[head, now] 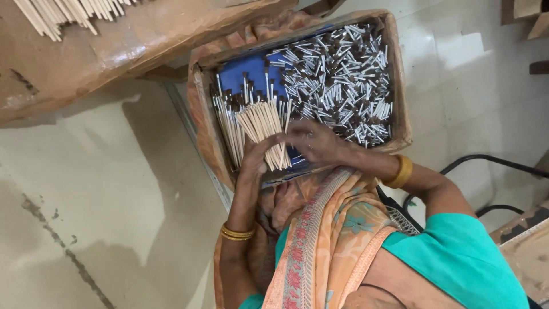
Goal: Assembling wooden sticks into metal tips and organizing them into batches.
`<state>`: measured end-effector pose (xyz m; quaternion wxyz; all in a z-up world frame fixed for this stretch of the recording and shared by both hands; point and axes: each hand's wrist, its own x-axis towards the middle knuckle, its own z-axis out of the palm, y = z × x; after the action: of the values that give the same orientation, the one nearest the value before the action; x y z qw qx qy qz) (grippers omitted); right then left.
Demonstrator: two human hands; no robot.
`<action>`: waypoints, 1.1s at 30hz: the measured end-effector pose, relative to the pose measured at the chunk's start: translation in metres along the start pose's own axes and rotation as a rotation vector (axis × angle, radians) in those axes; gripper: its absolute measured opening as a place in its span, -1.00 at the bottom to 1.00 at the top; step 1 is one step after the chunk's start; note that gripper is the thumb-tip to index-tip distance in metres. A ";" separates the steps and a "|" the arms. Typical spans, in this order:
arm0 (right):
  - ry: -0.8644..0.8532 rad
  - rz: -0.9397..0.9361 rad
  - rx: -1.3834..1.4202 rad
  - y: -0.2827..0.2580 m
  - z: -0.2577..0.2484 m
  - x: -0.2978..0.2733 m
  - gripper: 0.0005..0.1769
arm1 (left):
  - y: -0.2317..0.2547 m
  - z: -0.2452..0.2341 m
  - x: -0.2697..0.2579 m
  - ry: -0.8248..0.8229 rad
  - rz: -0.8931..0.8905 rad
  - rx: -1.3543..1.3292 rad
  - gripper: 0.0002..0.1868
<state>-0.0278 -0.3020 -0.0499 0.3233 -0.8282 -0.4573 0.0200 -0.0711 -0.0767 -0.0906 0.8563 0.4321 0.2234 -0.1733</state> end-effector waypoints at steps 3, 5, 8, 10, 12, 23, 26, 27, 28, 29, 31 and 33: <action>-0.171 -0.220 -0.011 -0.022 -0.051 0.037 0.01 | -0.033 -0.027 0.000 0.139 -0.166 -0.024 -0.45; -0.235 -0.271 -0.110 -0.015 -0.044 0.027 -0.07 | -0.018 -0.015 -0.005 0.207 -0.189 -0.043 -0.36; -0.309 -0.342 -0.231 -0.015 -0.052 0.032 -0.21 | -0.004 -0.006 -0.008 0.164 -0.157 -0.048 -0.35; -0.322 -0.360 -0.245 -0.016 -0.053 0.032 -0.27 | -0.009 -0.010 -0.009 0.058 -0.111 -0.035 -0.47; -0.121 -0.412 -0.298 -0.009 -0.047 0.027 -0.48 | -0.020 -0.019 -0.003 0.062 -0.131 -0.075 -0.54; 0.087 0.443 0.393 0.031 0.039 -0.019 -0.77 | 0.014 0.007 -0.004 -0.013 -0.079 -0.056 -0.47; 0.231 0.484 0.598 -0.002 -0.013 0.024 -0.64 | 0.020 0.012 -0.002 -0.074 -0.047 -0.038 -0.49; 0.178 0.610 0.700 -0.018 -0.033 0.039 -0.60 | 0.021 0.014 -0.002 -0.075 -0.038 -0.007 -0.49; 0.179 0.615 0.701 -0.016 -0.025 0.035 -0.60 | 0.020 0.016 -0.002 -0.075 -0.043 -0.007 -0.49; 0.178 0.644 0.750 -0.012 -0.017 0.033 -0.62 | 0.019 0.019 0.000 -0.103 -0.002 0.032 -0.47; 0.179 0.678 0.797 -0.006 -0.008 0.029 -0.64 | 0.019 0.025 0.000 -0.135 0.036 0.070 -0.45; 0.195 0.780 0.823 -0.004 -0.003 0.026 -0.74 | 0.017 0.031 -0.004 -0.094 0.022 0.103 -0.47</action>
<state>-0.0148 -0.2816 -0.0385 0.6287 -0.7394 -0.0406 0.2375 -0.0587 -0.0917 -0.0613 0.8442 0.4697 0.1690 -0.1951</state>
